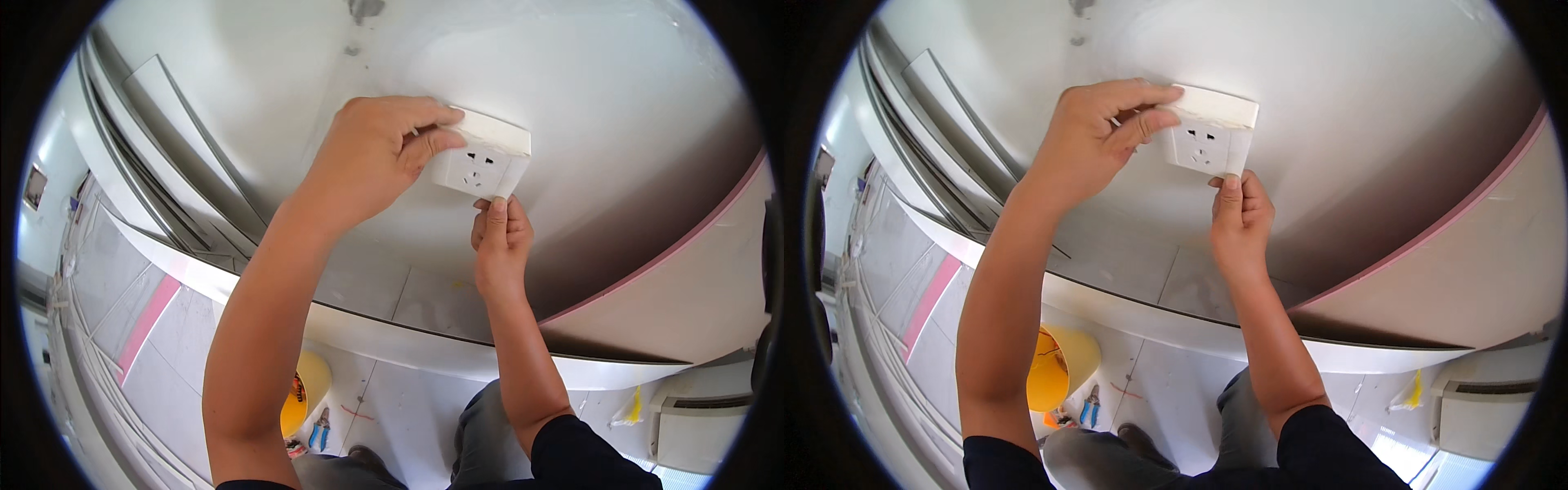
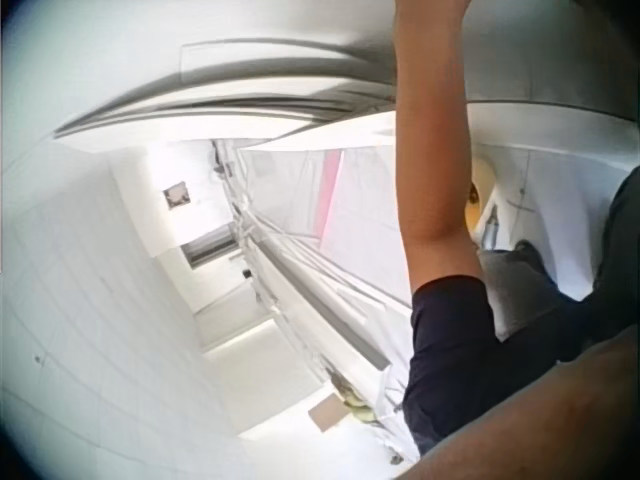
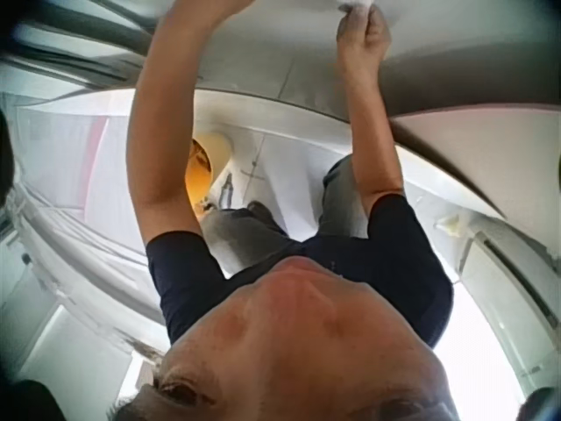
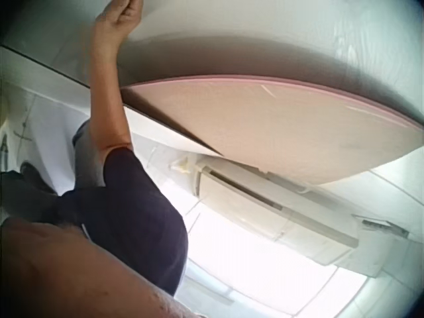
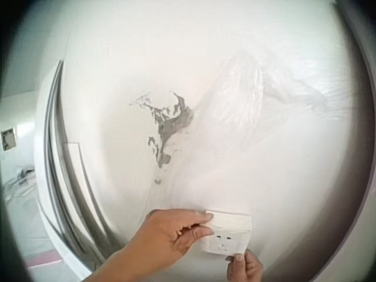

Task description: The person installs a wall socket by first positioning the unit, then using a power drill to secure it to the wall. They then attach a decorative faceplate, which requires modification using pliers to remove excess plastic tabs before final fitting.

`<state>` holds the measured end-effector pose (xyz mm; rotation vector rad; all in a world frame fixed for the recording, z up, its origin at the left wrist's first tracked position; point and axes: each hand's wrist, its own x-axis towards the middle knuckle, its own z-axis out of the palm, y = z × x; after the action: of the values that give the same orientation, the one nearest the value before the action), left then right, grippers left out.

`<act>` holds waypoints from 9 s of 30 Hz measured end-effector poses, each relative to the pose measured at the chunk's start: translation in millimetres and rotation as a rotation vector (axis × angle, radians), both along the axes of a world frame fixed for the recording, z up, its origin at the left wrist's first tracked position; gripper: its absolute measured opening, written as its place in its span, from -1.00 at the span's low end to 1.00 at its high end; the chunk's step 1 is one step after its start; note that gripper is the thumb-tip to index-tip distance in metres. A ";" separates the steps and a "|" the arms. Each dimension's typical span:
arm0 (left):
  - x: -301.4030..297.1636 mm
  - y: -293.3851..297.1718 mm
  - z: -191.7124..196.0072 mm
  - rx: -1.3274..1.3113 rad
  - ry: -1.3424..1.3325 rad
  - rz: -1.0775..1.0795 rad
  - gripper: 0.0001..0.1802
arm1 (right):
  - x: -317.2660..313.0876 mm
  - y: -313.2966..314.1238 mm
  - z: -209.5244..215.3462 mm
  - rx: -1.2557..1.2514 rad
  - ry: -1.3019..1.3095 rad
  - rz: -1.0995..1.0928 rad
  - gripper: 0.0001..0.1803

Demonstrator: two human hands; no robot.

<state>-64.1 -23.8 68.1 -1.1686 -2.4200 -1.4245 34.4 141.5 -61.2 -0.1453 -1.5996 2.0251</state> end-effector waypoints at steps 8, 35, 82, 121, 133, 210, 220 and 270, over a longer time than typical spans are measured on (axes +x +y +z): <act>-11.1 -2.8 -1.0 -0.206 0.497 -0.035 -0.52 | 0.5 0.3 2.5 0.010 0.004 0.033 -0.63; 9.7 5.7 -9.6 -0.354 0.574 0.153 -0.48 | 1.8 0.0 2.6 -0.009 -0.029 0.028 -0.62; 7.8 2.9 -24.4 0.228 -0.224 0.118 -0.64 | 12.2 1.8 18.7 -0.085 -0.191 0.090 -0.57; 23.1 37.1 -62.0 0.591 -0.579 0.191 -0.63 | 6.8 18.1 155.8 1.386 -0.821 -0.136 -0.41; 21.8 39.5 -68.7 0.625 -0.514 0.134 -0.61 | 6.6 13.5 154.0 1.394 -0.817 -0.134 -0.38; 11.4 20.7 -40.9 0.399 0.218 0.179 -0.74 | 7.9 -2.7 164.2 1.526 -0.527 -0.413 -0.75; 3.1 12.2 -34.9 0.382 0.153 0.081 -0.78 | 6.6 -3.0 167.0 1.530 -0.558 -0.405 -0.80; -7.6 4.7 -29.6 0.235 0.094 0.000 -0.73 | 9.9 -3.7 167.5 1.510 -0.522 -0.382 -0.84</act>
<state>-71.7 -19.1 38.5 -1.1513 -2.1221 -1.5655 44.3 137.7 106.4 -0.3565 -2.6838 0.1488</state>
